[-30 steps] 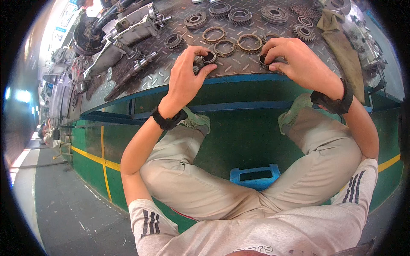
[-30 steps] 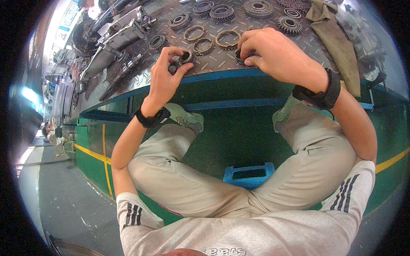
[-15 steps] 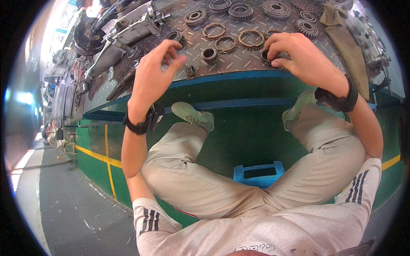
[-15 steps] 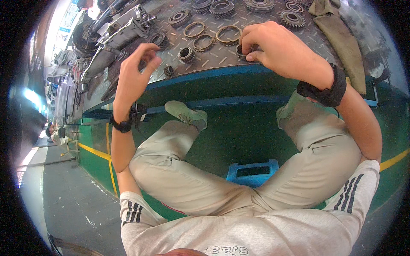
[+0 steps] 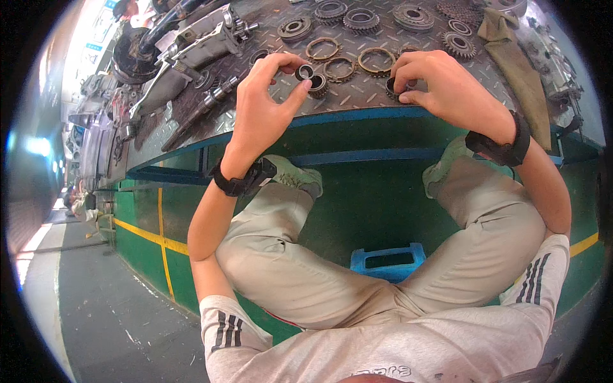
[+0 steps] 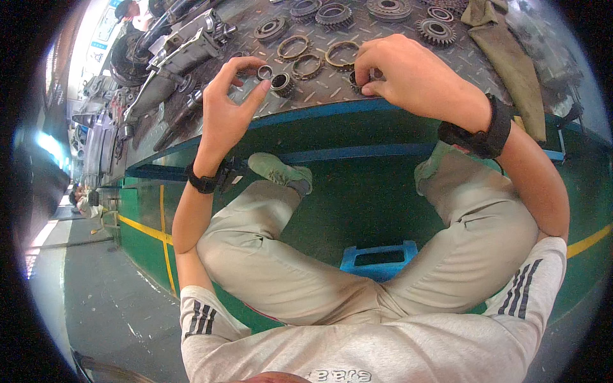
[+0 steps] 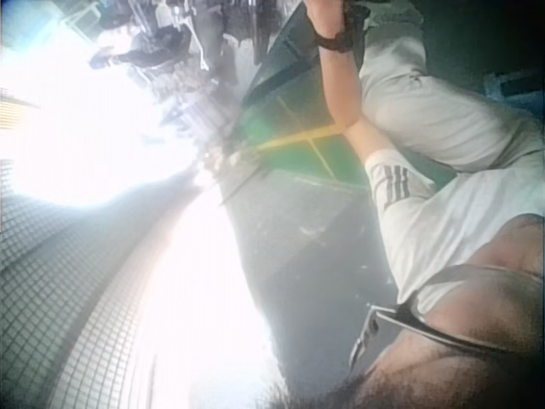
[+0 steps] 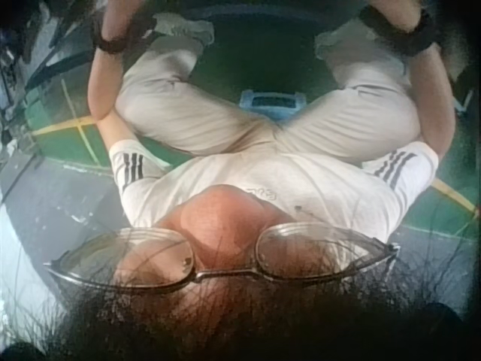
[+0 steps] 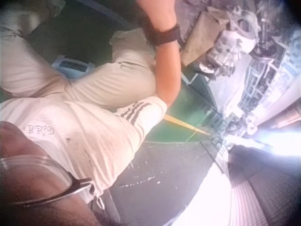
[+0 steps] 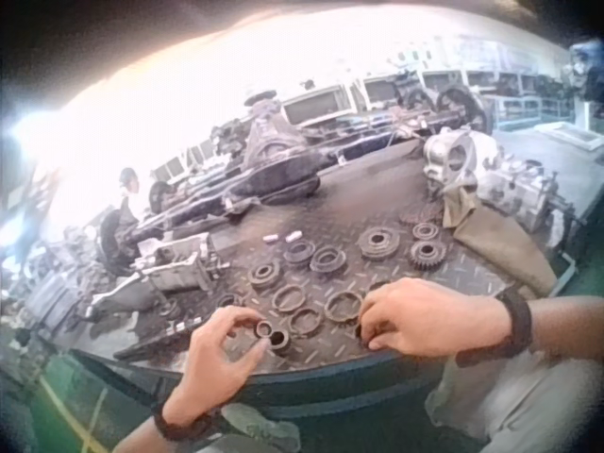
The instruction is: The person picks up small circular bearings and inserts them into circular gear housings on a metal workbench. They handle multiple sets of these components one at a time.
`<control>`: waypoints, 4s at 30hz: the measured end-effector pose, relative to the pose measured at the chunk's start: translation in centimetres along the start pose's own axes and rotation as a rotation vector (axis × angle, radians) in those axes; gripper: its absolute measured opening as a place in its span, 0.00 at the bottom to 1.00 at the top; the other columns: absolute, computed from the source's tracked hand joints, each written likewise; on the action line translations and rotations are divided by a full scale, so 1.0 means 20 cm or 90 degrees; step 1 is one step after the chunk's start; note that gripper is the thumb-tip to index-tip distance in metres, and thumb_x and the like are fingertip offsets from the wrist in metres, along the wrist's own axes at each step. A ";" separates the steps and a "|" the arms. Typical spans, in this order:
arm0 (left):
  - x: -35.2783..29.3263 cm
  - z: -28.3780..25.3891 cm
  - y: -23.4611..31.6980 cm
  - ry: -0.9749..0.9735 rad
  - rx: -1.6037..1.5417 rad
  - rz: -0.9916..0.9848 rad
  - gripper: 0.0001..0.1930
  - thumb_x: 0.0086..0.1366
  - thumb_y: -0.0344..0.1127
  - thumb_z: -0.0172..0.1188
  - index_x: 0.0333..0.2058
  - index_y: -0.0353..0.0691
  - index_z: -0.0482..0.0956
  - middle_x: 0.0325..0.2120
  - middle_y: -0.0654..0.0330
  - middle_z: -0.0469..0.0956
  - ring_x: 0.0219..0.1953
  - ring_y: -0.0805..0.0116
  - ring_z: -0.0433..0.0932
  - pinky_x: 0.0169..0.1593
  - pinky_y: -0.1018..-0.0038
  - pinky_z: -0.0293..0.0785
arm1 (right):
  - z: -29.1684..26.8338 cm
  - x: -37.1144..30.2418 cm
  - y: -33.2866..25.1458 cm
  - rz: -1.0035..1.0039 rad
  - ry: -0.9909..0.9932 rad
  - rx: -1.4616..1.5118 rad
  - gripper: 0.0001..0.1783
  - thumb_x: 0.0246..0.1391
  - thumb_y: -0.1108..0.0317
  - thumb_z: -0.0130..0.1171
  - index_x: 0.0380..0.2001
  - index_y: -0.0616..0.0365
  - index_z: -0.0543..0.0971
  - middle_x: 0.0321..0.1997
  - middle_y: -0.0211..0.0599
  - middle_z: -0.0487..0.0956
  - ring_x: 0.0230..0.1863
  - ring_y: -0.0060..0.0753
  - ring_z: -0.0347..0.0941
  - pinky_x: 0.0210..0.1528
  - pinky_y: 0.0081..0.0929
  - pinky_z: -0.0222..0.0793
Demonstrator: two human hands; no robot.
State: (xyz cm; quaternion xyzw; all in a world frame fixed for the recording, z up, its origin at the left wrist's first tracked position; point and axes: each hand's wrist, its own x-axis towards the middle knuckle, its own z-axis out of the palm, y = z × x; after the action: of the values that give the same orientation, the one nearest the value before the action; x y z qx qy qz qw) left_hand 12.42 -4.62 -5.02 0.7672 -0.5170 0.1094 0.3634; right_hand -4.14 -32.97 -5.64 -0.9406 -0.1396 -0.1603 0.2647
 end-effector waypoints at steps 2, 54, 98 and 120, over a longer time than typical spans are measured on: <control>-0.01 0.02 -0.02 0.021 -0.043 -0.038 0.15 0.66 0.29 0.69 0.51 0.37 0.84 0.45 0.62 0.88 0.47 0.74 0.81 0.49 0.75 0.73 | -0.01 0.00 -0.01 0.002 -0.010 0.007 0.08 0.51 0.71 0.73 0.33 0.62 0.85 0.38 0.45 0.84 0.45 0.55 0.81 0.49 0.45 0.77; 0.05 0.34 0.15 -0.049 -0.101 0.132 0.13 0.58 0.25 0.75 0.41 0.35 0.84 0.48 0.52 0.85 0.50 0.47 0.83 0.53 0.60 0.80 | 0.10 0.03 -0.03 -0.032 0.087 0.120 0.27 0.44 0.79 0.76 0.50 0.66 0.81 0.49 0.57 0.86 0.56 0.61 0.83 0.58 0.46 0.79; 0.09 -0.20 -0.39 0.174 0.187 -0.091 0.09 0.64 0.29 0.73 0.40 0.33 0.87 0.45 0.52 0.87 0.43 0.54 0.87 0.47 0.66 0.82 | 0.04 0.01 -0.05 -0.097 0.088 -0.024 0.16 0.57 0.72 0.70 0.48 0.61 0.80 0.60 0.44 0.79 0.64 0.55 0.74 0.68 0.45 0.70; 0.14 -0.09 -0.41 0.018 0.342 -0.056 0.08 0.68 0.33 0.67 0.40 0.35 0.91 0.47 0.55 0.88 0.45 0.45 0.81 0.52 0.56 0.78 | 0.02 -0.07 -0.06 -0.055 0.047 0.055 0.09 0.56 0.76 0.67 0.39 0.61 0.78 0.54 0.45 0.80 0.60 0.56 0.75 0.63 0.45 0.71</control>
State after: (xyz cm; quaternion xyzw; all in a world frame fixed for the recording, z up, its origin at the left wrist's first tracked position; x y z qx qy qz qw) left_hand 21.11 -3.71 -5.80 0.8564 -0.4302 0.2375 0.1587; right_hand -5.70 -31.95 -5.88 -0.9148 -0.1772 -0.2000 0.3030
